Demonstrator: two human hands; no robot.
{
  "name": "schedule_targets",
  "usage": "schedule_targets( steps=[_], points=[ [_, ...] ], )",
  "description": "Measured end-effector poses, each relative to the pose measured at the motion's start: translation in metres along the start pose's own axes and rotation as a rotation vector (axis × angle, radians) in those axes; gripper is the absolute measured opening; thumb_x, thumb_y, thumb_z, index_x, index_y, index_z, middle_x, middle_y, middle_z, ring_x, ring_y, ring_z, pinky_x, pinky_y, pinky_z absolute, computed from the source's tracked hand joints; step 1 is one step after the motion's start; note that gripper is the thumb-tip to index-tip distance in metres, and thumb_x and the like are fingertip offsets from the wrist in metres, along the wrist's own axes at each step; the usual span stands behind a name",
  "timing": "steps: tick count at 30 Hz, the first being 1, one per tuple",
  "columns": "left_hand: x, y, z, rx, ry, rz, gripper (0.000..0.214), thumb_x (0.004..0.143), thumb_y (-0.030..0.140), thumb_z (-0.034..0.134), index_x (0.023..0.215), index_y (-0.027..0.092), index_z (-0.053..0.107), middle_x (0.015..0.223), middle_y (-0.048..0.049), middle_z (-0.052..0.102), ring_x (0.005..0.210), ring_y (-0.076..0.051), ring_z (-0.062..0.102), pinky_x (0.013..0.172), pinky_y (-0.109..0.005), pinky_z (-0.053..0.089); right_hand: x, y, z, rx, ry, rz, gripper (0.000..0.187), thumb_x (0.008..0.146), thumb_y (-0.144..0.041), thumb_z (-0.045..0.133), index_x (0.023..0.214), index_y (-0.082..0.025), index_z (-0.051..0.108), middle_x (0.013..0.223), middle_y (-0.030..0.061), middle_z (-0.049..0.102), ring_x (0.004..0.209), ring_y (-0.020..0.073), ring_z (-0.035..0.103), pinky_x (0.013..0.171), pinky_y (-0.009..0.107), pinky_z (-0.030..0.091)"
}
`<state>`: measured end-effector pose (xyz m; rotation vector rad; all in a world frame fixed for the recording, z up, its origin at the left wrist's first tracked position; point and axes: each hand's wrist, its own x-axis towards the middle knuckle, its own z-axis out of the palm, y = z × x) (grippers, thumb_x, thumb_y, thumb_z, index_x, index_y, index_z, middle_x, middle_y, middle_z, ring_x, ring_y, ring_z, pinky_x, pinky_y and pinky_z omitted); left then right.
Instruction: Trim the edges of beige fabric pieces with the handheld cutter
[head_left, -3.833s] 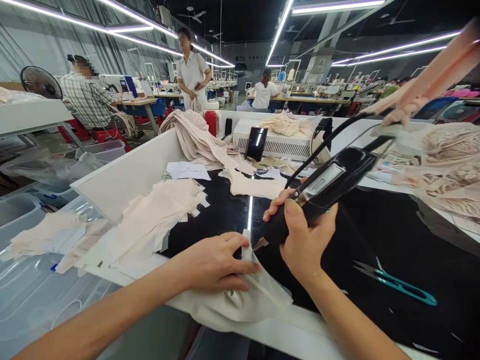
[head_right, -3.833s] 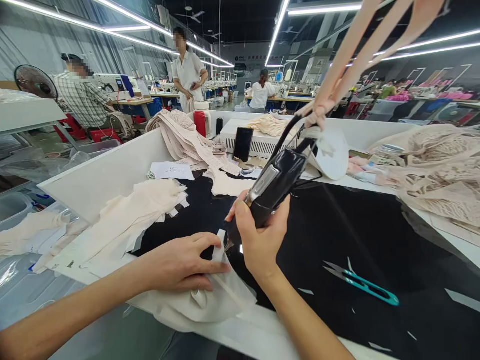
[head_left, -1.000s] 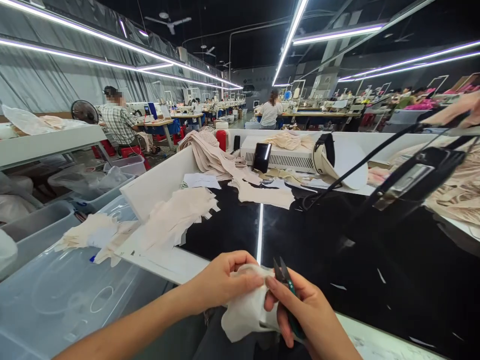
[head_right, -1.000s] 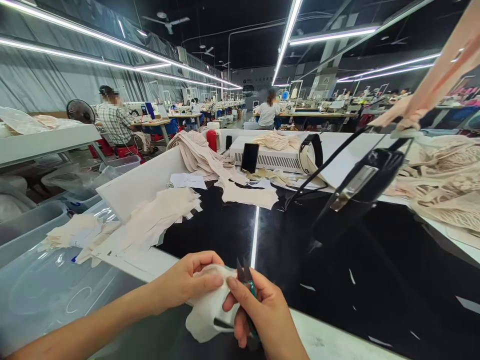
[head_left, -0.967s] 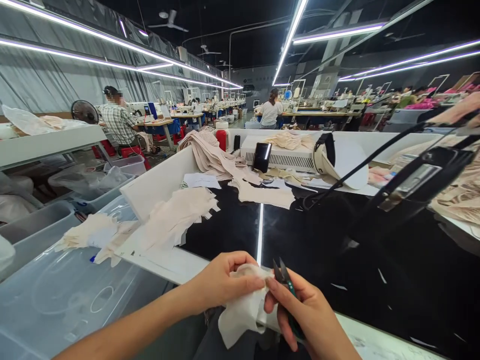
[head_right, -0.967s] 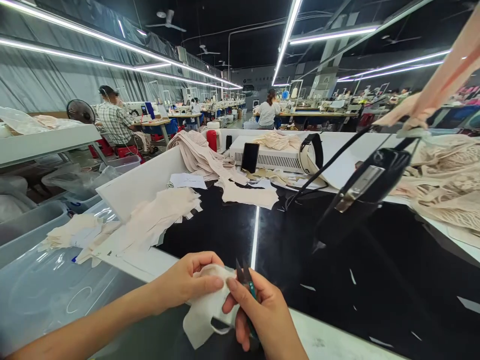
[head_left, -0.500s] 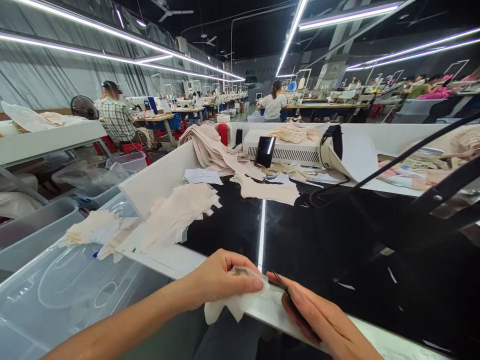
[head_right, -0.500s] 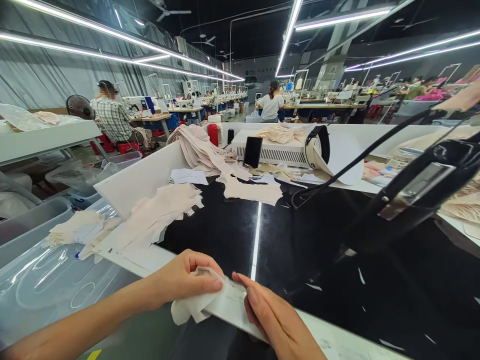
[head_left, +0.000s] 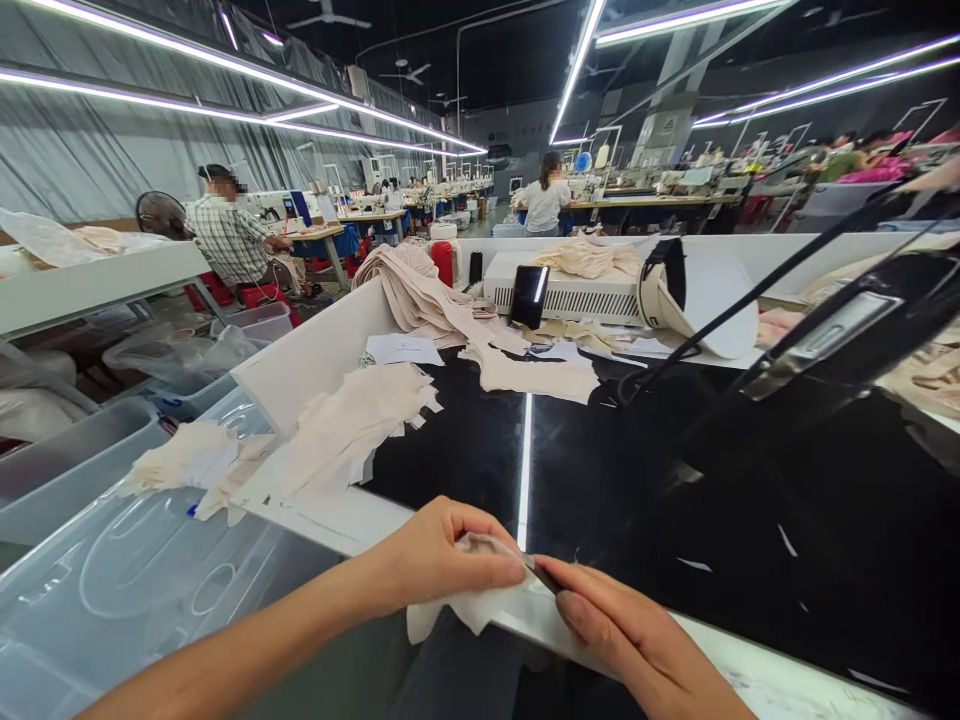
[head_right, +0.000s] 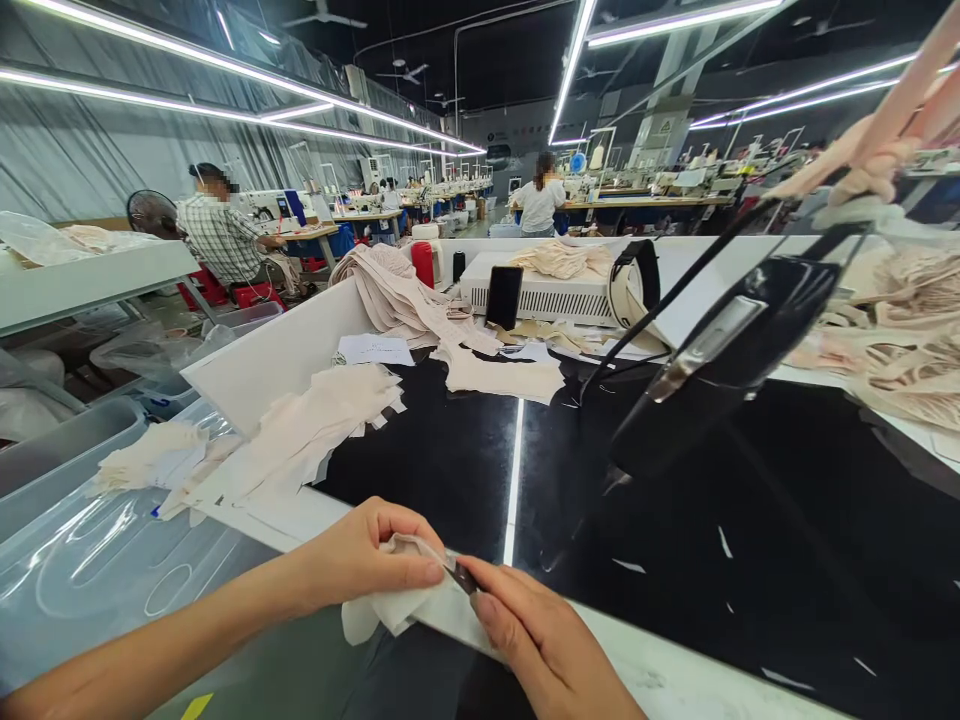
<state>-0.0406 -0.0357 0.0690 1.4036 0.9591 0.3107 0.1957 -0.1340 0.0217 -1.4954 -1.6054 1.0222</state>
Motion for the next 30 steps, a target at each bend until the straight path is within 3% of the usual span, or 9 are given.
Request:
schedule_targets(
  steps=[7,15,24,30],
  points=[
    [-0.001,0.002,0.003,0.045,0.018,0.006,0.031,0.078,0.046,0.085,0.087,0.016,0.087,0.073,0.0009,0.065,0.071,-0.015,0.053,0.065,-0.027,0.038,0.002,-0.002,0.0,0.036,-0.061,0.062,0.073,0.104,-0.089,0.052,0.133,-0.035,0.091,0.134,0.0101,0.089,0.129,0.0369,0.082,0.118,0.045,0.064],
    [-0.001,0.0,0.002,0.073,0.067,0.029,0.033,0.077,0.047,0.081,0.087,0.016,0.086,0.078,-0.0003,0.071,0.074,-0.016,0.058,0.068,-0.028,0.041,0.011,0.004,-0.003,0.035,-0.155,0.03,0.071,0.108,-0.084,0.048,0.139,-0.034,0.088,0.135,0.0108,0.088,0.129,0.0371,0.082,0.11,0.043,0.068],
    [-0.003,0.002,0.004,0.076,0.079,0.016,0.032,0.077,0.048,0.079,0.084,0.017,0.083,0.072,0.0018,0.065,0.069,-0.015,0.054,0.066,-0.028,0.04,0.012,0.009,-0.002,0.007,-0.154,0.025,0.07,0.11,-0.083,0.047,0.142,-0.034,0.087,0.138,0.0105,0.088,0.129,0.0363,0.083,0.113,0.044,0.067],
    [-0.004,0.003,0.003,0.095,0.075,0.01,0.033,0.079,0.047,0.08,0.087,0.015,0.083,0.076,0.0,0.067,0.073,-0.015,0.056,0.064,-0.027,0.039,0.012,0.006,-0.001,0.016,-0.136,0.015,0.067,0.112,-0.08,0.048,0.14,-0.035,0.088,0.136,0.0089,0.088,0.129,0.0336,0.083,0.11,0.039,0.068]
  ],
)
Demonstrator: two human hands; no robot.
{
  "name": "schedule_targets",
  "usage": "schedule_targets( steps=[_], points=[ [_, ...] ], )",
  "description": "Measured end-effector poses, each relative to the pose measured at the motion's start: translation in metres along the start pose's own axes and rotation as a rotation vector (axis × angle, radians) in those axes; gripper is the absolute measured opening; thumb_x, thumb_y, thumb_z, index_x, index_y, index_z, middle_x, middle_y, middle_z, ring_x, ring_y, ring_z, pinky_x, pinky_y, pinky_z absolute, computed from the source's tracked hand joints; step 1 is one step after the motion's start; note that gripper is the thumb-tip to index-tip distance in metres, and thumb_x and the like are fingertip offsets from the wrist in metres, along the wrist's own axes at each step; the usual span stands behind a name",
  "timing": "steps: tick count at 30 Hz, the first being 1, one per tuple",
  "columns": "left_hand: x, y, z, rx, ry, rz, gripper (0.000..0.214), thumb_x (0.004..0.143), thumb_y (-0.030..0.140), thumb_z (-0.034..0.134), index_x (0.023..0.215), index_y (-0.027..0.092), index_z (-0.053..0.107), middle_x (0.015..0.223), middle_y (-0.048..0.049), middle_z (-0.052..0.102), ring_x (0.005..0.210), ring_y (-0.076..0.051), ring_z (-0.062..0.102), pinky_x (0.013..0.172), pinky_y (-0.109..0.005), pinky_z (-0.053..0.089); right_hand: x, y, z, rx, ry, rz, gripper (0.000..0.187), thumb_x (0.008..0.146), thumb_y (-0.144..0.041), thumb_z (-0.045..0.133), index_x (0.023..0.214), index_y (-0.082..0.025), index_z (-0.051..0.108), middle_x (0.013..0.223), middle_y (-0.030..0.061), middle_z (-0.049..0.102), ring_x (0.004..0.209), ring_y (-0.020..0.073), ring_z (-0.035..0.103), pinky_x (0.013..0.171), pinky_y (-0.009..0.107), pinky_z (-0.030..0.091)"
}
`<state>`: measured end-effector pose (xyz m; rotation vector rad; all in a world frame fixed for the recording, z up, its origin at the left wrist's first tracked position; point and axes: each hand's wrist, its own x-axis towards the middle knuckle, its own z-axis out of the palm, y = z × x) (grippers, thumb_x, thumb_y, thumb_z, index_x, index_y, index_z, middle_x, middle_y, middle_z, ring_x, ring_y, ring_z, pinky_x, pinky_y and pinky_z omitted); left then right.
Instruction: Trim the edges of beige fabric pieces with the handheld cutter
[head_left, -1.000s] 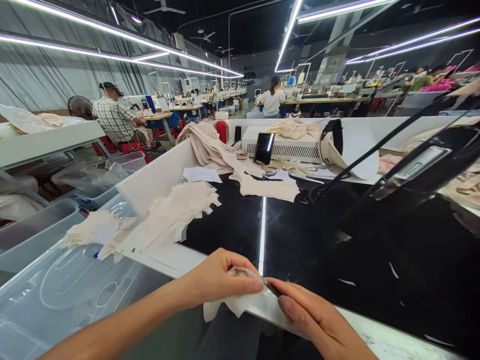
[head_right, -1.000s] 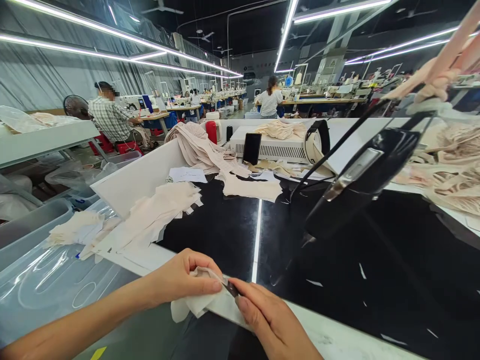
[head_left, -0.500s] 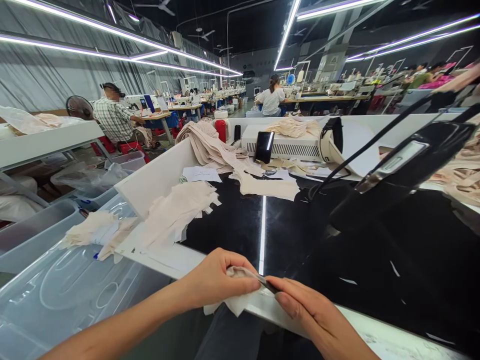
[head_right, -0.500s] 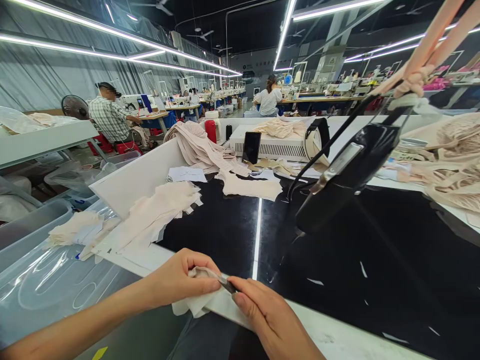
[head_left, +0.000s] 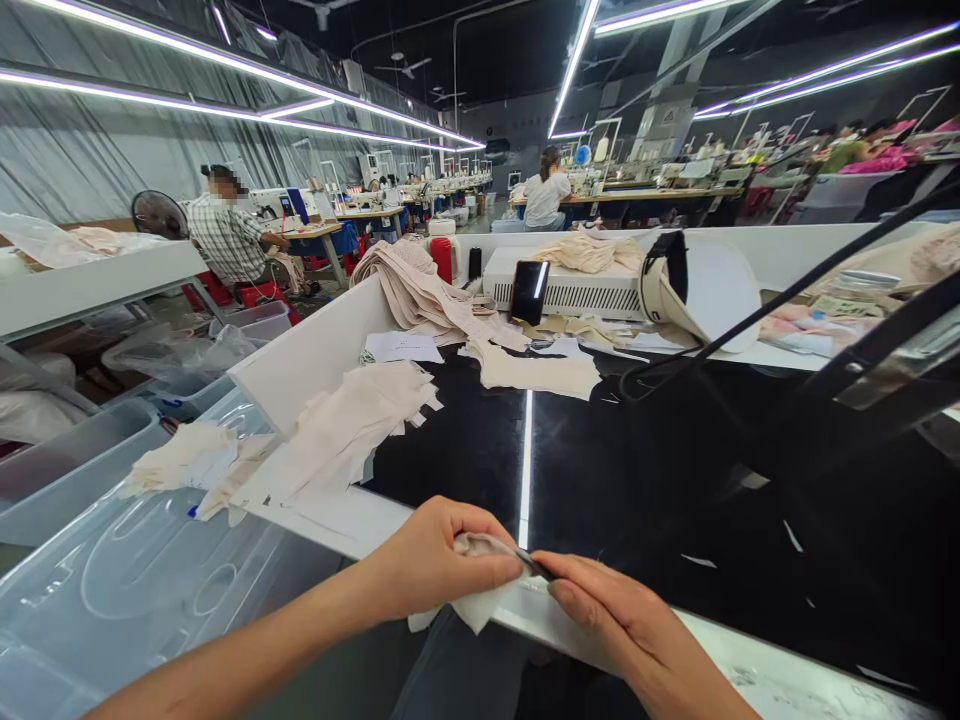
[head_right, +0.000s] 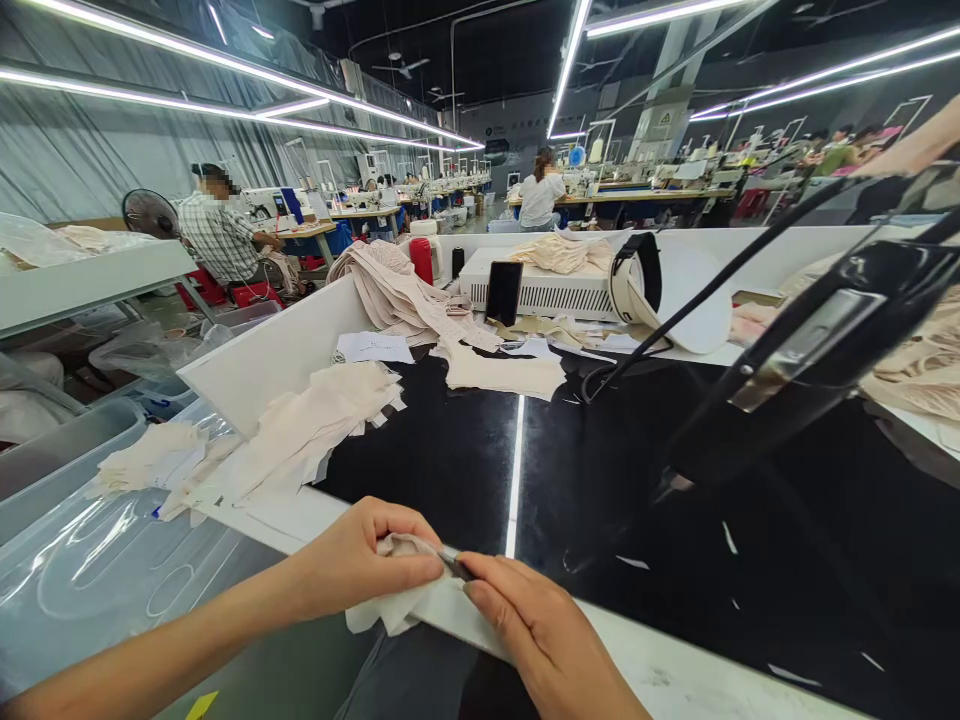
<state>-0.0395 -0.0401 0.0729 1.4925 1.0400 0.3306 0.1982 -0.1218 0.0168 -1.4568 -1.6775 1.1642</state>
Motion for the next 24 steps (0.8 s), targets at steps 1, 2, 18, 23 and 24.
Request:
schedule_targets(
  steps=[1,2,18,23,24],
  points=[
    [-0.001,0.0,0.0,0.0,-0.001,-0.007,0.033,0.08,0.047,0.08,0.087,0.015,0.083,0.075,0.0002,0.066,0.072,-0.015,0.055,0.064,-0.027,0.039,0.0,0.0,0.0,0.0,0.002,-0.009,0.066,0.112,-0.08,0.048,0.14,-0.036,0.088,0.136,0.0085,0.089,0.128,0.033,0.084,0.109,0.038,0.068],
    [-0.001,0.0,0.0,0.001,-0.001,-0.012,0.033,0.08,0.047,0.08,0.088,0.015,0.084,0.075,0.0004,0.066,0.071,-0.015,0.055,0.063,-0.027,0.038,0.0,0.001,0.0,-0.002,0.001,-0.018,0.065,0.112,-0.079,0.048,0.14,-0.036,0.088,0.135,0.0082,0.089,0.126,0.0324,0.084,0.108,0.037,0.068],
    [0.001,-0.011,0.006,-0.031,0.015,0.011,0.031,0.083,0.045,0.081,0.088,0.014,0.083,0.069,0.0022,0.059,0.065,-0.013,0.046,0.059,-0.027,0.032,-0.003,0.018,0.007,-0.098,0.004,-0.055,0.06,0.118,-0.07,0.045,0.149,-0.034,0.082,0.122,0.0085,0.087,0.11,0.0248,0.084,0.105,0.034,0.067],
    [0.001,-0.012,0.008,-0.031,0.019,0.005,0.03,0.082,0.044,0.079,0.086,0.014,0.082,0.07,0.0015,0.059,0.066,-0.013,0.047,0.059,-0.027,0.033,-0.001,0.017,0.01,-0.098,0.013,-0.099,0.057,0.118,-0.068,0.045,0.149,-0.036,0.081,0.117,0.0067,0.086,0.107,0.0229,0.084,0.098,0.03,0.067],
    [0.001,-0.013,0.008,-0.03,0.019,0.005,0.03,0.082,0.044,0.079,0.087,0.014,0.083,0.071,0.001,0.06,0.067,-0.014,0.048,0.06,-0.027,0.033,-0.001,0.017,0.01,-0.1,0.019,-0.104,0.056,0.118,-0.068,0.046,0.148,-0.036,0.082,0.117,0.0064,0.087,0.108,0.023,0.084,0.098,0.03,0.068]
  ],
)
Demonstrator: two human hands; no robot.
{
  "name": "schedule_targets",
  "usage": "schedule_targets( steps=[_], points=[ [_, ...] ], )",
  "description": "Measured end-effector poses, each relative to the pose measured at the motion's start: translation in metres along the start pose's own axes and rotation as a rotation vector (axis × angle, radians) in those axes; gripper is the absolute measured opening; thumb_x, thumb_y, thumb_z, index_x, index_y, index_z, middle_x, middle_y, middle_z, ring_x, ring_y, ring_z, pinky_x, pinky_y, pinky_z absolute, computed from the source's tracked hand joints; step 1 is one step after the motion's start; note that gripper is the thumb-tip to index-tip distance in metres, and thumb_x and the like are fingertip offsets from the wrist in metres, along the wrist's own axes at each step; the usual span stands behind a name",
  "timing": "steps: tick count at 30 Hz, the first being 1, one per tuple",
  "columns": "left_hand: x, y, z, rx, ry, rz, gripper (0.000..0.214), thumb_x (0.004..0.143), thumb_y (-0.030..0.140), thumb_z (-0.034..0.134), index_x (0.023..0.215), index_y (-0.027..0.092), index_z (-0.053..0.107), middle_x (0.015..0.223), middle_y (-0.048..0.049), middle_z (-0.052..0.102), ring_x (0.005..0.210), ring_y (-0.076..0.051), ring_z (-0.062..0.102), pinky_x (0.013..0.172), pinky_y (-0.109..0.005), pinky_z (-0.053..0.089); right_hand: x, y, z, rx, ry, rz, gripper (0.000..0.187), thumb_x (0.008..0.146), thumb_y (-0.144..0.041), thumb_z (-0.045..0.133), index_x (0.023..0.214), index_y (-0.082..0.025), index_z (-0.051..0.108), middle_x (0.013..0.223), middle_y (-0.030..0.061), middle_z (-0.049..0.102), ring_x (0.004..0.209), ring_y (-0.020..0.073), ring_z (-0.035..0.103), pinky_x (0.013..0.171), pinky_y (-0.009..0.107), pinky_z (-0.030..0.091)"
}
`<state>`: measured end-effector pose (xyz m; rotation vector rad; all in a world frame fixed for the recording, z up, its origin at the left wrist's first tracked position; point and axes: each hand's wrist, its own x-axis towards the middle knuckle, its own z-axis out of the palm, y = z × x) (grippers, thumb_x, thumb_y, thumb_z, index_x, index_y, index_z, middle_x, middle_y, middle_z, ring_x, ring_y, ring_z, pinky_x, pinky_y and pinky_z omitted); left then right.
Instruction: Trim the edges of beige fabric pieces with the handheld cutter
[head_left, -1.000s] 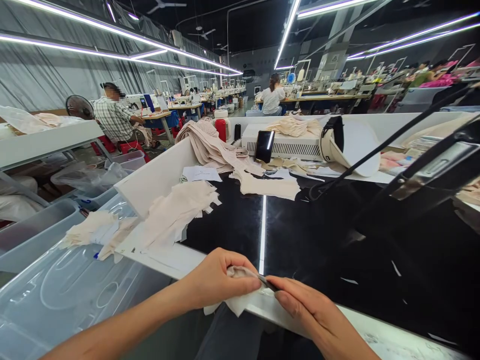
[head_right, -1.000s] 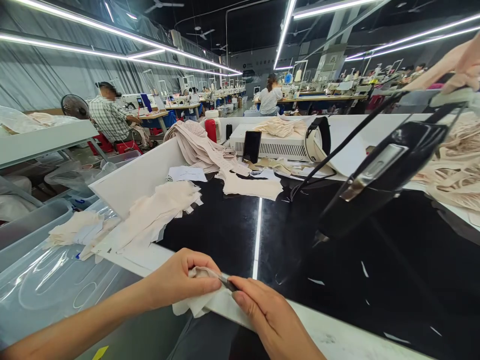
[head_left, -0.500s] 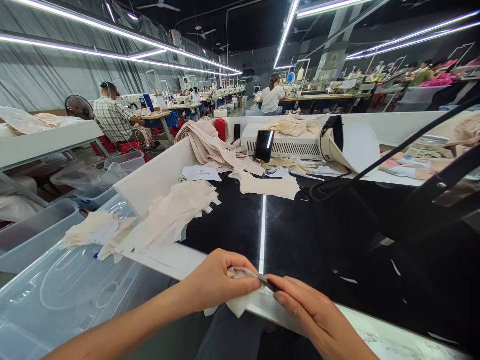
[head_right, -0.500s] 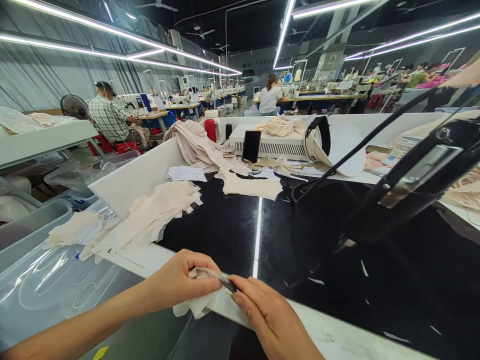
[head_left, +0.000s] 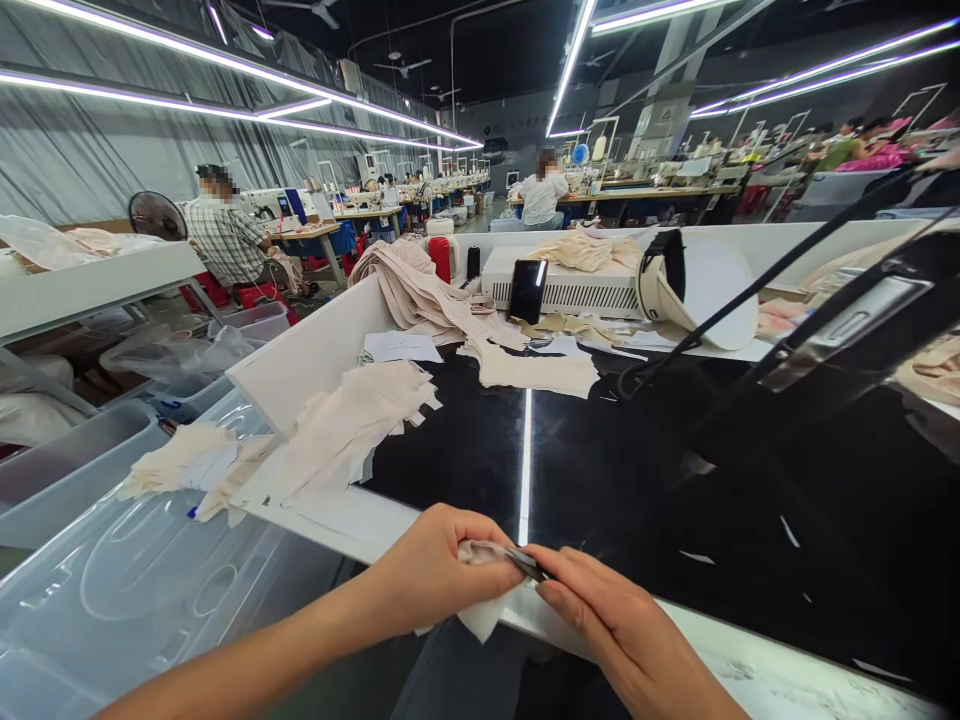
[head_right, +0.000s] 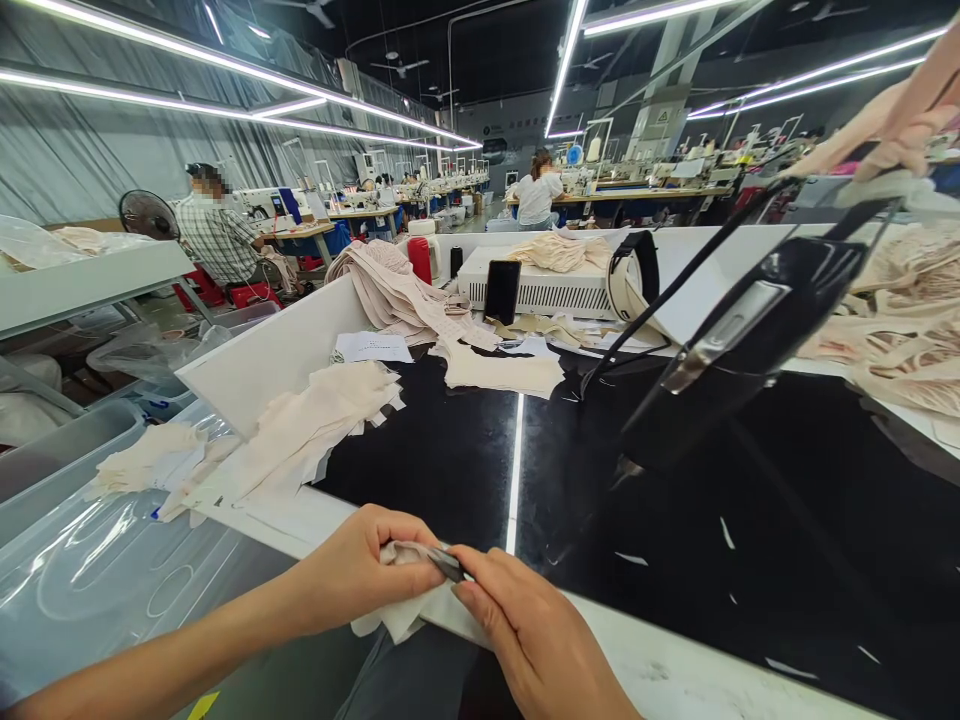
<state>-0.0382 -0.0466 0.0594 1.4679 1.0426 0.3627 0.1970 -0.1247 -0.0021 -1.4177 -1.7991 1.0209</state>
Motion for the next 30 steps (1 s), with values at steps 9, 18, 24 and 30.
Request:
schedule_targets(
  steps=[9,18,24,30],
  points=[
    [-0.004,0.002,0.002,0.023,-0.01,-0.03,0.034,0.082,0.048,0.08,0.086,0.014,0.082,0.073,-0.0001,0.062,0.067,-0.015,0.05,0.061,-0.028,0.034,-0.001,-0.004,-0.004,0.002,-0.012,0.008,0.057,0.118,-0.07,0.045,0.14,-0.036,0.086,0.11,0.0057,0.087,0.101,0.0235,0.084,0.095,0.031,0.068],
    [-0.001,0.0,0.003,0.05,-0.021,-0.037,0.031,0.083,0.046,0.078,0.085,0.015,0.08,0.071,0.0016,0.058,0.068,-0.014,0.046,0.059,-0.028,0.031,0.003,-0.009,-0.006,0.036,-0.076,0.006,0.059,0.118,-0.07,0.044,0.143,-0.032,0.083,0.13,0.0099,0.086,0.119,0.0273,0.083,0.104,0.036,0.066],
    [-0.003,0.0,0.004,0.063,-0.034,-0.045,0.027,0.082,0.043,0.078,0.08,0.017,0.074,0.071,0.0016,0.055,0.069,-0.015,0.046,0.059,-0.028,0.03,0.005,-0.011,-0.005,0.009,-0.076,-0.023,0.053,0.12,-0.064,0.044,0.135,-0.032,0.083,0.119,0.0069,0.086,0.106,0.0242,0.083,0.095,0.033,0.066],
    [-0.003,0.003,0.003,0.064,-0.042,-0.047,0.026,0.083,0.042,0.077,0.08,0.016,0.074,0.071,0.0025,0.055,0.068,-0.014,0.044,0.059,-0.029,0.029,0.006,-0.01,-0.006,-0.011,-0.075,-0.034,0.053,0.119,-0.065,0.044,0.124,-0.032,0.085,0.113,0.0063,0.086,0.104,0.0252,0.083,0.091,0.033,0.066]
  ],
)
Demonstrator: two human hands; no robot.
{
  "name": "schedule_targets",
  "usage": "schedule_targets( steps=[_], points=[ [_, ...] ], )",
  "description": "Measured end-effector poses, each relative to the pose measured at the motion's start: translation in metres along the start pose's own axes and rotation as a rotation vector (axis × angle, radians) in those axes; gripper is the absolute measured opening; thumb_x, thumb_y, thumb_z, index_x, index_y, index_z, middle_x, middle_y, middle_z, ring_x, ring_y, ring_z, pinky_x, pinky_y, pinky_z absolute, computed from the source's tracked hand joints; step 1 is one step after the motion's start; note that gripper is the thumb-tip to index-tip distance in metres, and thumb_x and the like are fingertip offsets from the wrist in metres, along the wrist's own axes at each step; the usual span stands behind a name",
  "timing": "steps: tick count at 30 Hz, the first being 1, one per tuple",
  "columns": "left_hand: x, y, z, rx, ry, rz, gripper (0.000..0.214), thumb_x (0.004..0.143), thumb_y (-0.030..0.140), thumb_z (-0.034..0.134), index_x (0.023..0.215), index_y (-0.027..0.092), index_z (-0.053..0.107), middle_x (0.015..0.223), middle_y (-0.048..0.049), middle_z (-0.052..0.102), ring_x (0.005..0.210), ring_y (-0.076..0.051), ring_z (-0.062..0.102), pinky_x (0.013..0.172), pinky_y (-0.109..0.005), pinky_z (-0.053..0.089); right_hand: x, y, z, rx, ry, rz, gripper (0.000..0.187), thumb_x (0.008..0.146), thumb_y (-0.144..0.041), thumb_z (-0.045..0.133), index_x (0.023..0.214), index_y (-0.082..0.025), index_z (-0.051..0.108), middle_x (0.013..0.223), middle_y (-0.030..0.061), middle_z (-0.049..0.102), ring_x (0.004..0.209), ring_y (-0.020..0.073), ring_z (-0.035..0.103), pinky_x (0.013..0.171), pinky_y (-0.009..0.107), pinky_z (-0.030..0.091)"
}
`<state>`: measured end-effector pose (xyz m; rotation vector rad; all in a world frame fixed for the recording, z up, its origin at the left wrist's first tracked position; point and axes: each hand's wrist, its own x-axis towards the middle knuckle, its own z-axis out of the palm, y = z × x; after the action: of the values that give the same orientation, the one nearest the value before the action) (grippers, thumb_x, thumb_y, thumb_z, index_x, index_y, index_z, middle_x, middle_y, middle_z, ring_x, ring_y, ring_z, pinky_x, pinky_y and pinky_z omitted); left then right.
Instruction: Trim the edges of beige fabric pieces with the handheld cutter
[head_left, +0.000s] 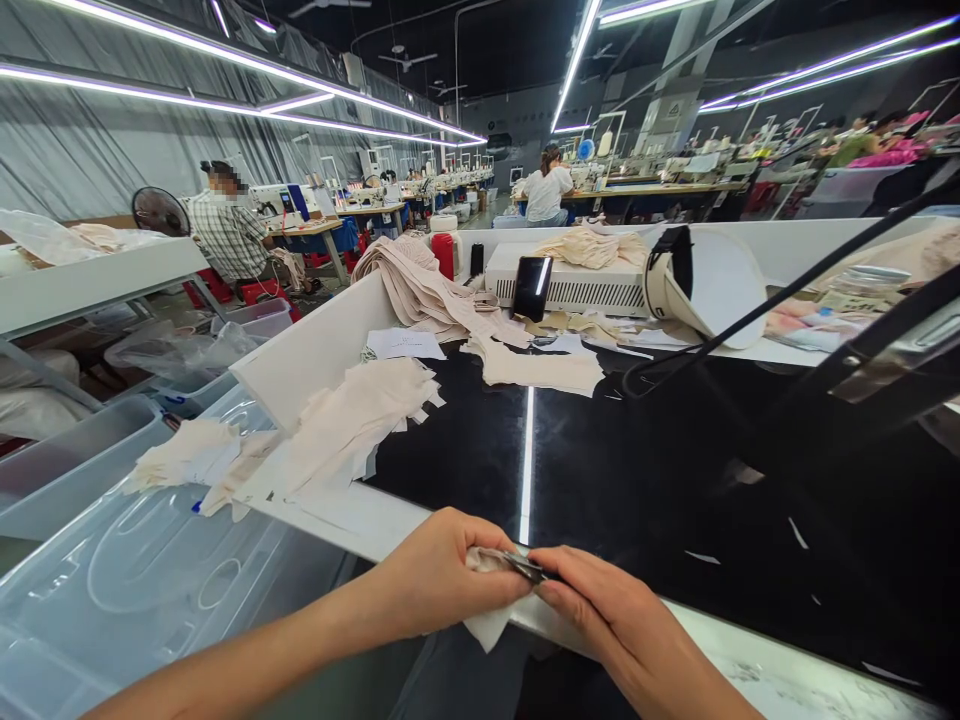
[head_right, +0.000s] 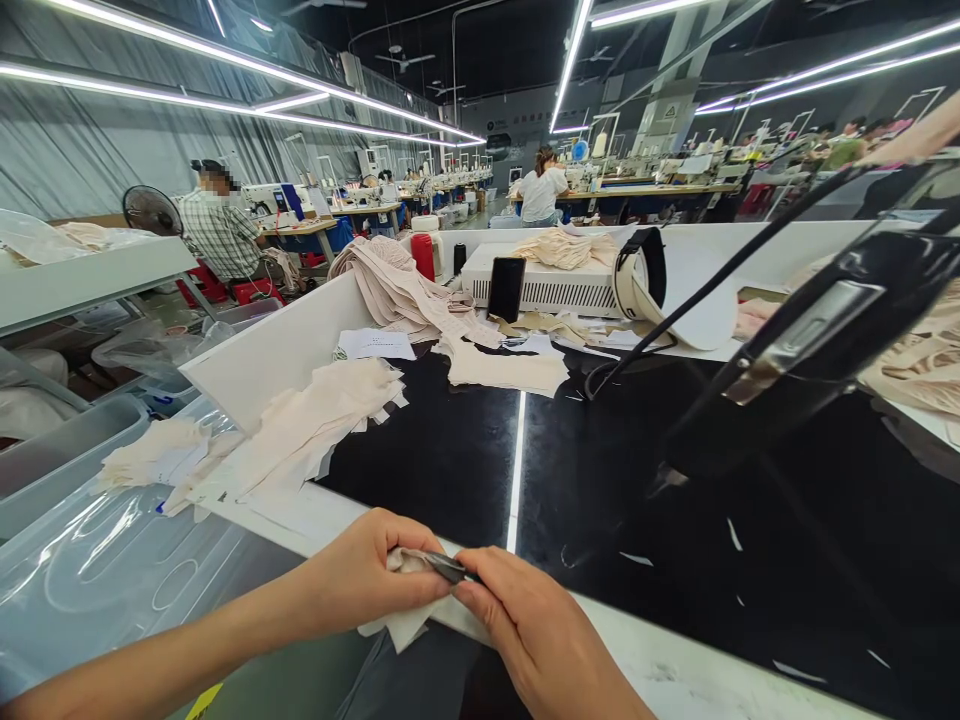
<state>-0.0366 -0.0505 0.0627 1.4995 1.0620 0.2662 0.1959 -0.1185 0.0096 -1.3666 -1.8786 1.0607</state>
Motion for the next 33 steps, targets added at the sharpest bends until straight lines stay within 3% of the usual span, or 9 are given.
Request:
schedule_targets(
  steps=[17,22,33],
  points=[
    [-0.0003,0.002,0.0009,0.011,-0.029,-0.01,0.025,0.083,0.039,0.075,0.072,0.02,0.063,0.066,0.0049,0.046,0.064,-0.013,0.038,0.057,-0.03,0.024,0.0011,-0.0027,0.0007,0.037,-0.001,0.006,0.05,0.119,-0.064,0.045,0.124,-0.032,0.083,0.111,0.0043,0.085,0.099,0.0228,0.082,0.09,0.031,0.063],
    [-0.0001,-0.0011,0.0023,0.017,-0.04,0.004,0.024,0.084,0.038,0.074,0.073,0.02,0.062,0.068,0.0052,0.046,0.066,-0.013,0.038,0.058,-0.031,0.026,0.0037,-0.004,0.0012,0.0,0.007,-0.007,0.054,0.119,-0.064,0.042,0.106,-0.028,0.08,0.103,0.0053,0.084,0.095,0.0242,0.081,0.084,0.032,0.063],
    [0.0009,-0.0046,0.0047,-0.027,-0.085,0.025,0.025,0.088,0.035,0.075,0.073,0.02,0.062,0.067,0.0053,0.046,0.064,-0.012,0.037,0.057,-0.03,0.025,0.0022,-0.0015,0.0049,-0.03,0.017,-0.043,0.056,0.121,-0.061,0.039,0.097,-0.027,0.076,0.099,0.0052,0.084,0.089,0.0224,0.08,0.078,0.03,0.062]
  ],
)
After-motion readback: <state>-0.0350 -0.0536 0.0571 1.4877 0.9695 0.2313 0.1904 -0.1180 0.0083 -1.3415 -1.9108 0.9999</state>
